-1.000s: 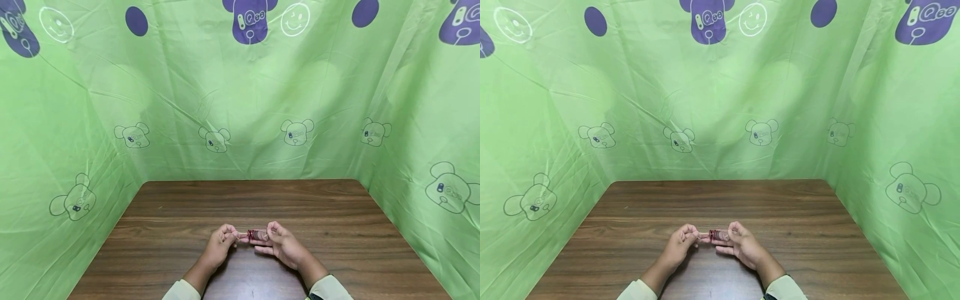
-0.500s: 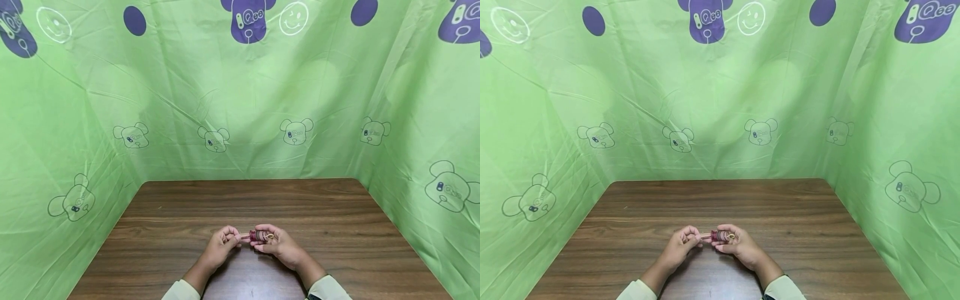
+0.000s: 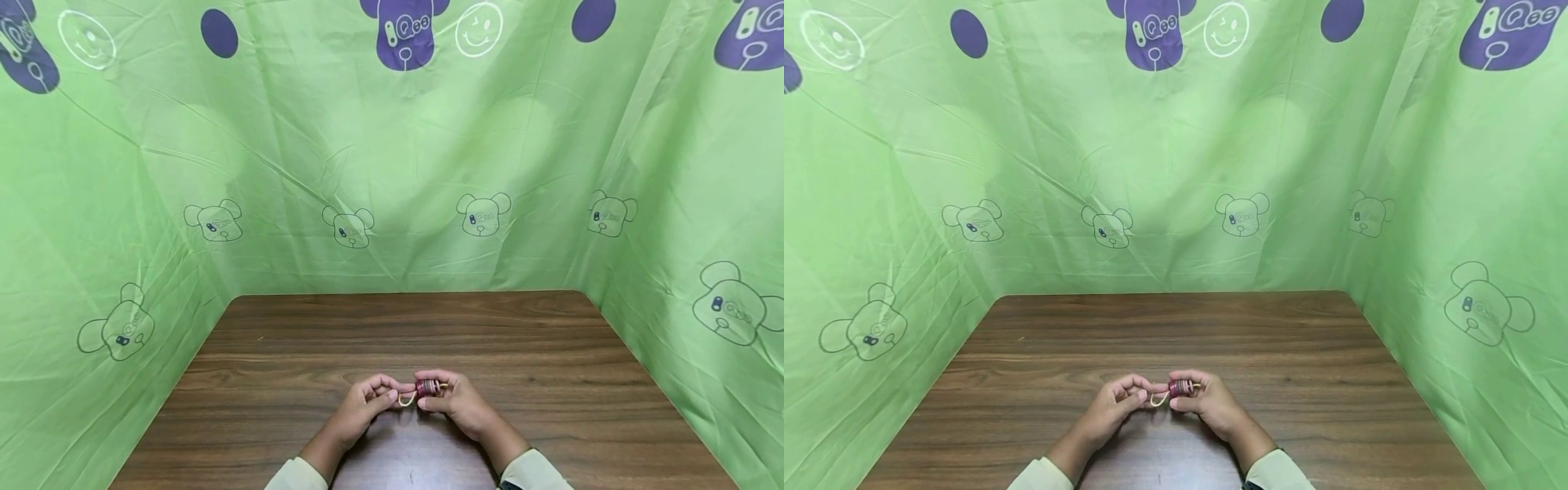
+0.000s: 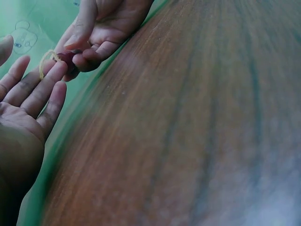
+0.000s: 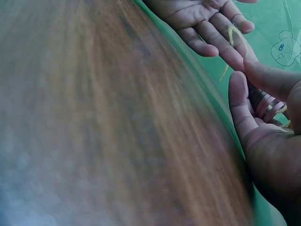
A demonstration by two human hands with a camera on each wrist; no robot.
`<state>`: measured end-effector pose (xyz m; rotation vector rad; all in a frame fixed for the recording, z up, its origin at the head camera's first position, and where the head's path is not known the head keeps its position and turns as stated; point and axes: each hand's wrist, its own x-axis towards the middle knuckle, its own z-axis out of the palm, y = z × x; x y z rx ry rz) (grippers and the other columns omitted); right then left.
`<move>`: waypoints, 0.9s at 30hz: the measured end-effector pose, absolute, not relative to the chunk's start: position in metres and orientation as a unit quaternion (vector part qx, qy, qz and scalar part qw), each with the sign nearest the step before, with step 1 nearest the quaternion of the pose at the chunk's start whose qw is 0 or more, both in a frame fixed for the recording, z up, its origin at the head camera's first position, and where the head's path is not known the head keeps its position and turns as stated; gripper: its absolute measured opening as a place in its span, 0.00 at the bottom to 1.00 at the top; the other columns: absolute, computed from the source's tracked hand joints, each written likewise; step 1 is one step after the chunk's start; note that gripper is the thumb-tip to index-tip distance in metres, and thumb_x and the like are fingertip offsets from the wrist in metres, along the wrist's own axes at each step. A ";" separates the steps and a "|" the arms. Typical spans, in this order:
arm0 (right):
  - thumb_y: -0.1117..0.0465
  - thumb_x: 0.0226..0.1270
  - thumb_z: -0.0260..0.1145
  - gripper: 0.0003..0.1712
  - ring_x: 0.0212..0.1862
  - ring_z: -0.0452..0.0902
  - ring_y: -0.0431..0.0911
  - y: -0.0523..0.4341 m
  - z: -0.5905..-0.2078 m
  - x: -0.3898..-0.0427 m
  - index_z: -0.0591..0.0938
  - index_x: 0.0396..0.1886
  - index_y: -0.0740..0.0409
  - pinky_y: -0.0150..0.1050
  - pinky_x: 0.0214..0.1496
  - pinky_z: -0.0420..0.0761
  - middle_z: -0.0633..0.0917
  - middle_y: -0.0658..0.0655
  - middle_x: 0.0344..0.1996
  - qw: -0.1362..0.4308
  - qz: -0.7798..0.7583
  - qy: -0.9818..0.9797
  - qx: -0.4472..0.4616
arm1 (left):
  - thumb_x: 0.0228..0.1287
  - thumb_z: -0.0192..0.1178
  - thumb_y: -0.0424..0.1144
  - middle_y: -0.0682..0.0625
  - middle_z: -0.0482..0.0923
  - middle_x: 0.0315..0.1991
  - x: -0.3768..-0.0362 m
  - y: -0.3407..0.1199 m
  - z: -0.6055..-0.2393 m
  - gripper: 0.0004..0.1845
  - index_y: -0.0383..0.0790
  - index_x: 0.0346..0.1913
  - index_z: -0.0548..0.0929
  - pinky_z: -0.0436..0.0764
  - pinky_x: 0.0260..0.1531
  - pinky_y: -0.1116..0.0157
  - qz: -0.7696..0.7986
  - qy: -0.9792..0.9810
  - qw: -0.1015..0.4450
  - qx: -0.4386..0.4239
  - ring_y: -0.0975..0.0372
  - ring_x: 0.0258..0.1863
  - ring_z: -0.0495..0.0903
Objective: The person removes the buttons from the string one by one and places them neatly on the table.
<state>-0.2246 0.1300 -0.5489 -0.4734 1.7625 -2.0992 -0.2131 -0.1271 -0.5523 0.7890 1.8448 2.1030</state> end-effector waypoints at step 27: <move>0.74 0.65 0.75 0.18 0.31 0.82 0.38 0.129 -0.549 -0.226 0.78 0.50 0.66 0.32 0.36 0.86 0.84 0.48 0.33 0.175 -0.735 0.641 -0.133 | 0.84 0.57 0.35 0.22 0.80 0.61 -0.213 -0.127 -0.550 0.17 0.23 0.63 0.78 0.89 0.38 0.66 0.711 0.677 0.077 0.172 0.60 0.42 0.94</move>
